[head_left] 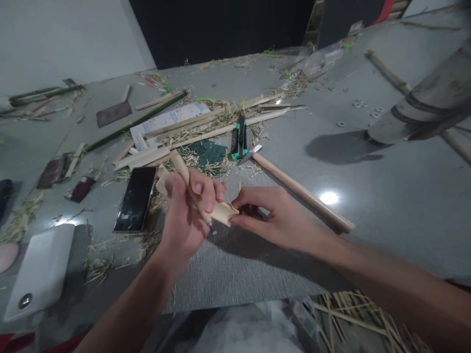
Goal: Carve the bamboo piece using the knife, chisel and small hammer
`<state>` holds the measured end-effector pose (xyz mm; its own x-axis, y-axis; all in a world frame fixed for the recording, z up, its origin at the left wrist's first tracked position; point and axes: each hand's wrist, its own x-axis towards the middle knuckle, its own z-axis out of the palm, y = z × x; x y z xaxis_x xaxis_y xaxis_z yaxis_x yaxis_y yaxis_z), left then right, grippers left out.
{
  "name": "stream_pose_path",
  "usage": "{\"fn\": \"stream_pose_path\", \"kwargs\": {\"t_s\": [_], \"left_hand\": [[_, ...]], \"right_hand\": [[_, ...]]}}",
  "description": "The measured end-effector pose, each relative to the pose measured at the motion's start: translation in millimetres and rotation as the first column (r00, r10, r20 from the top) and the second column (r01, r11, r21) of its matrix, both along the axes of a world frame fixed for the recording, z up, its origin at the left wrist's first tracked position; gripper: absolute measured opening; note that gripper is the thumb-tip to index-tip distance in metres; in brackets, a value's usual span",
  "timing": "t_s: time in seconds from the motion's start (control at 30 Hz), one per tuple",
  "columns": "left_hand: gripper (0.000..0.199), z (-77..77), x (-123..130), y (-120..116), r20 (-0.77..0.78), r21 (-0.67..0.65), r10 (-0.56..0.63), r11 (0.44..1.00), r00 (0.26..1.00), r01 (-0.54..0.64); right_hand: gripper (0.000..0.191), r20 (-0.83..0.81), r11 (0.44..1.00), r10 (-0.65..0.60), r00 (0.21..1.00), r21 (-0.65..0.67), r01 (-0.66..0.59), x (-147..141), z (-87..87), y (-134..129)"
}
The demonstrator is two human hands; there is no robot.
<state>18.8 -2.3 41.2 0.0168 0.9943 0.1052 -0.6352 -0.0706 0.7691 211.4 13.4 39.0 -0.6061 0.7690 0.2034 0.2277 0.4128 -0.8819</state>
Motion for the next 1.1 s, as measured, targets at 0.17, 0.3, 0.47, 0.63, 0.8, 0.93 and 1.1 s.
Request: {"fn": "stream_pose_path", "kwargs": {"t_s": [0.17, 0.3, 0.47, 0.63, 0.8, 0.93, 1.1], "left_hand": [[0.04, -2.8, -4, 0, -0.145, 0.151, 0.157, 0.979, 0.977, -0.135], [0.031, -2.0, -3, -5, -0.219, 0.249, 0.255, 0.948, 0.942, -0.199], [0.024, -3.3, 1, -14, -0.351, 0.319, 0.332, 0.921, 0.876, -0.222], [0.018, -9.4, -4, -18, -0.547, 0.33, 0.36, 0.922, 0.756, -0.2], [0.017, -10.9, -6, -16, -0.695, 0.364, 0.297, 0.931, 0.654, -0.036], [0.018, -8.5, -2, -16, -0.736, 0.369, 0.272, 0.929, 0.62, 0.031], [0.036, -13.1, -1, -12, -0.714, 0.345, 0.237, 0.938, 0.658, 0.036]], "right_hand": [[0.007, 0.018, 0.99, -0.06, 0.998, -0.125, 0.062, -3, -3.6, -3], [0.008, 0.071, 0.995, -0.044, 0.997, -0.085, 0.05, -5, -8.2, -4], [0.01, 0.128, 1.0, 0.013, 0.992, 0.023, -0.016, -8, -18.2, -5], [0.035, 0.143, 0.991, 0.022, 0.989, 0.125, -0.041, -3, -15.1, 0], [0.033, -0.102, 0.996, 0.008, 0.995, 0.092, 0.002, -2, -9.2, 3], [0.023, -0.226, 0.996, -0.058, 0.972, -0.074, 0.042, -5, -10.4, 2], [0.018, -0.093, 0.99, -0.053, 0.994, 0.127, 0.065, 0, -3.7, 5]]}}
